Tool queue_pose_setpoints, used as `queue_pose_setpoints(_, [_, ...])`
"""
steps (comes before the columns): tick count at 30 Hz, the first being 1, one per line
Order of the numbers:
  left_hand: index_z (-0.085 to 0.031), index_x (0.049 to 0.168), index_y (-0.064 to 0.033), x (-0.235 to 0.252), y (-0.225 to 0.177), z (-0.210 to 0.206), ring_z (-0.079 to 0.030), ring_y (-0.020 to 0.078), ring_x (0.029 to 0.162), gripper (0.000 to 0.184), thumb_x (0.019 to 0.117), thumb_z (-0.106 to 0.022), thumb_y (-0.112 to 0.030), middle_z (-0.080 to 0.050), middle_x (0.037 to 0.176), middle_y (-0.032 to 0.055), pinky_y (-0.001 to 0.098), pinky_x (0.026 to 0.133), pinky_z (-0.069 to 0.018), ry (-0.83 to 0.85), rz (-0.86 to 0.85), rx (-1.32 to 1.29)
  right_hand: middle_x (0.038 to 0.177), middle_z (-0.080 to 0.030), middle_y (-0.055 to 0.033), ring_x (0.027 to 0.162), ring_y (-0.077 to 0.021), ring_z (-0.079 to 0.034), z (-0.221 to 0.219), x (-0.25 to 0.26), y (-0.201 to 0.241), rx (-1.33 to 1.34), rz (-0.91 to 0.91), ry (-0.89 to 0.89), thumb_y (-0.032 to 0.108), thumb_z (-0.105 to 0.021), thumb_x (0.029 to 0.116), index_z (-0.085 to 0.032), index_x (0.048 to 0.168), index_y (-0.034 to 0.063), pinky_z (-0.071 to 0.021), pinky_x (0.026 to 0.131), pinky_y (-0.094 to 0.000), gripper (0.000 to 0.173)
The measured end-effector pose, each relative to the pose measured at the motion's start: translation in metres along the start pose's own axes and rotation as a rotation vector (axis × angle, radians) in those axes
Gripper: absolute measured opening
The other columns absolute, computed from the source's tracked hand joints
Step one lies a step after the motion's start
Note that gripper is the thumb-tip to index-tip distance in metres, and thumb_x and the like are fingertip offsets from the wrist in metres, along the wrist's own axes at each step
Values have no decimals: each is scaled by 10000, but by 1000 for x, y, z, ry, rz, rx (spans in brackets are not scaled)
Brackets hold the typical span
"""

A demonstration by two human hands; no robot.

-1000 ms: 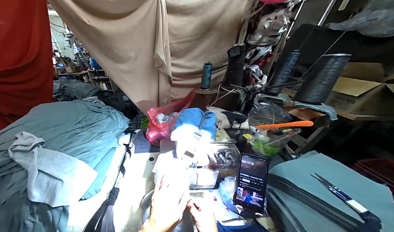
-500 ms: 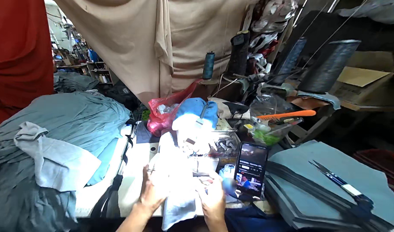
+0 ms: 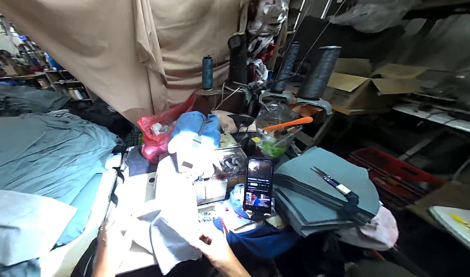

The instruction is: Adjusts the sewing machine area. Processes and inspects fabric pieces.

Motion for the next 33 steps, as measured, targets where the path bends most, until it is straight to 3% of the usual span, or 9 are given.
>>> queue_pose_setpoints(2, [-637,1191,162,-11,0,21,-587,554,1188,358,961,-562,-102,-619,1225,391,635,1047,-437,-160,-14,-32,811,-682,6,748,-8,-628,-14,-20,-9,141,-71,15,142,-743,891,-719,897,4,-540,726,-204,140])
queue_pose_setpoints(4, [-602,1181,195,-35,1,27,-634,433,1107,329,958,-520,-32,-616,1204,384,491,983,-512,-228,7,-135,789,-688,9,738,-2,-633,-23,-35,-23,213,-116,18,102,-725,902,-714,903,-6,-541,732,-206,109])
queue_pose_setpoints(8, [-570,1085,96,-113,10,-32,-669,60,745,195,1027,-521,-82,-691,887,51,257,734,-585,63,454,-682,796,-687,27,735,-8,-634,-24,-53,-42,327,-173,-39,21,-704,889,-701,912,11,-545,717,-209,26])
queue_pose_setpoints(10, [-594,1156,43,-163,3,-82,-708,103,753,260,1079,-450,-160,-737,918,39,289,719,-599,371,740,-926,802,-701,19,731,-38,-657,-20,-59,-41,415,-207,-55,-8,-697,882,-698,925,15,-565,696,-228,49])
queue_pose_setpoints(13, [-510,1388,17,-210,-22,-125,-702,199,1059,625,1111,-220,-462,-705,1218,110,371,924,-570,700,950,-1275,827,-721,-13,747,-92,-683,-18,-68,-28,583,-240,-25,-6,-693,893,-689,935,28,-585,708,-278,54])
queue_pose_setpoints(17, [-440,1422,-40,-179,-47,-128,-682,303,1142,655,1037,-398,-569,-682,1247,174,474,977,-569,433,1021,-1774,855,-731,-33,759,-100,-691,-18,-74,-9,662,-240,41,6,-709,895,-704,962,23,-592,732,-284,69])
queue_pose_setpoints(22, [-477,1304,-57,-154,-20,-103,-720,235,915,251,1111,-350,-153,-682,1051,138,413,772,-621,-129,1169,-1561,801,-730,-36,718,-95,-698,-9,-75,-19,459,-259,-37,5,-700,906,-717,923,-3,-597,700,-259,25])
queue_pose_setpoints(27, [-579,1180,55,-152,6,-76,-742,182,816,174,1043,-479,15,-729,945,119,348,732,-645,-148,859,-1297,748,-722,-27,663,-77,-684,-8,-74,-27,405,-331,-28,31,-696,926,-715,883,9,-576,640,-231,52])
queue_pose_setpoints(33, [-674,943,30,-150,24,-57,-728,150,726,62,975,-626,5,-732,821,84,311,671,-633,-171,708,-1062,743,-711,-30,661,-83,-676,-12,-72,-28,449,-352,1,27,-688,929,-704,888,11,-575,650,-236,47])
Point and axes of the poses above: each hand's wrist, its own x-axis towards the middle knuckle, its own z-axis out of the back of the hand, y = z × x, the point moved 9 cm from there along x, towards the middle knuckle
